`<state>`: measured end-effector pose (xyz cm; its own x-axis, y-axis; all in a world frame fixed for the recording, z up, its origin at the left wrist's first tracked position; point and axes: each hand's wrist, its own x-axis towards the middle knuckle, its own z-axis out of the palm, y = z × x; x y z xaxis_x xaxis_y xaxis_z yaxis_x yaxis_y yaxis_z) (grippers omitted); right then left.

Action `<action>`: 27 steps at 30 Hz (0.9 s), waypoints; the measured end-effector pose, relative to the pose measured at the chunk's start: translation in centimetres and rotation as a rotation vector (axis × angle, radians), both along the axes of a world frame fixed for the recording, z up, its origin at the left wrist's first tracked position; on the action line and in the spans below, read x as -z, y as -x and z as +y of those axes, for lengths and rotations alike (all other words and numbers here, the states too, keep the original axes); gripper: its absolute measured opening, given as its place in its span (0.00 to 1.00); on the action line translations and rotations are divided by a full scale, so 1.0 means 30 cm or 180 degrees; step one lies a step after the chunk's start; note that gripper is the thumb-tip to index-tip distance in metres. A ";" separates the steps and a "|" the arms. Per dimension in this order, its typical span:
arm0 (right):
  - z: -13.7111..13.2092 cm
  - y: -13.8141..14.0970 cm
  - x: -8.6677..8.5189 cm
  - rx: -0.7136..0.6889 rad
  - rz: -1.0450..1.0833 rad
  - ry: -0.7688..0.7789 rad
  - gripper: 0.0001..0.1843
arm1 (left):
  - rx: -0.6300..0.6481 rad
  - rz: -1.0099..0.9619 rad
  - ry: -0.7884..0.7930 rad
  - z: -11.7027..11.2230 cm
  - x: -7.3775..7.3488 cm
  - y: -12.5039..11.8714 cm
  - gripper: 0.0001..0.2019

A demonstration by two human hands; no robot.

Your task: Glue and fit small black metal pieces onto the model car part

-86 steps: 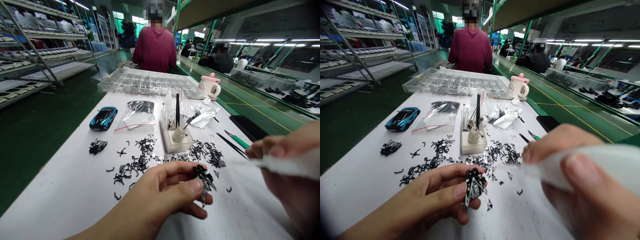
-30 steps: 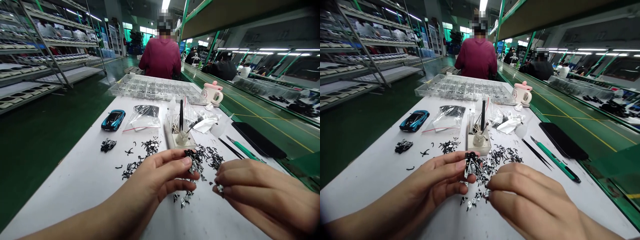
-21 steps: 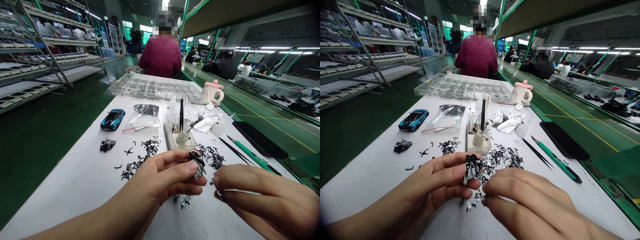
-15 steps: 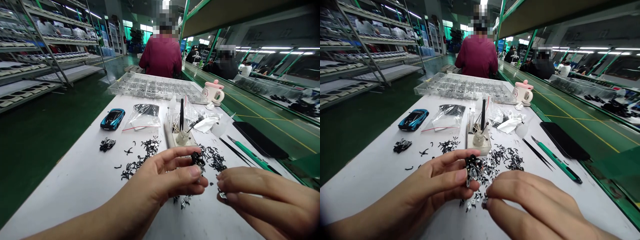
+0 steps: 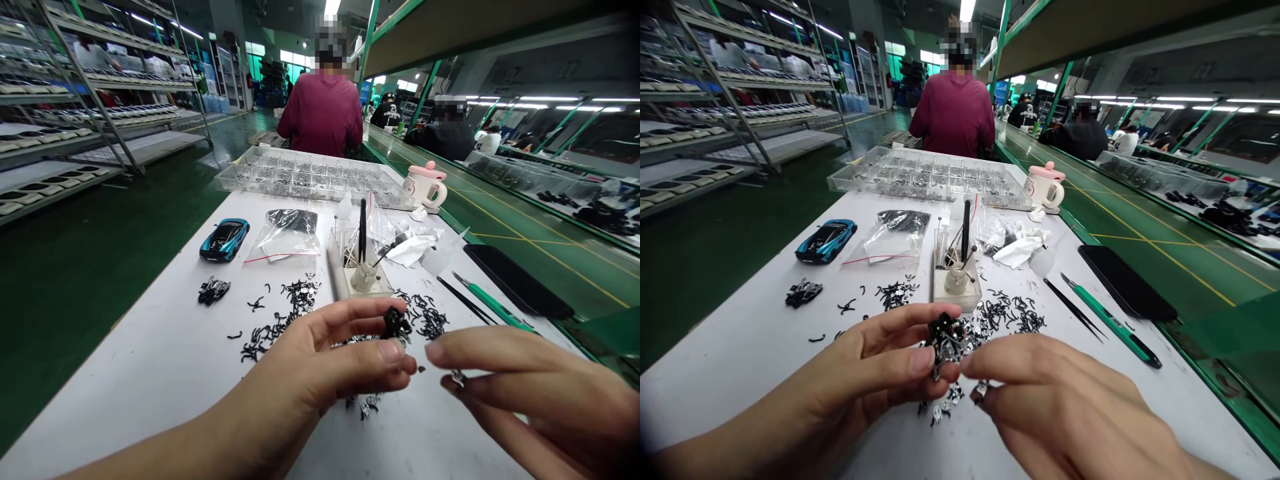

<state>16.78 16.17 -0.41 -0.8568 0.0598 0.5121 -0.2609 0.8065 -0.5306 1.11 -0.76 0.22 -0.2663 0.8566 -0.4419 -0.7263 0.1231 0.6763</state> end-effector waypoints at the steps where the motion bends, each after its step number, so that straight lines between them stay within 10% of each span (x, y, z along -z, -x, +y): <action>1: -0.008 0.015 -0.004 0.0042 0.0000 0.0035 0.21 | -0.0009 -0.0014 0.0005 0.000 -0.005 -0.001 0.17; 14: -0.029 0.022 -0.008 0.0386 0.0426 0.1289 0.13 | -0.0228 -0.0012 0.0279 0.009 -0.031 -0.004 0.15; 27: -0.009 0.018 -0.026 -0.0378 -0.0076 0.0728 0.21 | 0.0066 0.0056 -0.0201 -0.004 -0.006 -0.002 0.14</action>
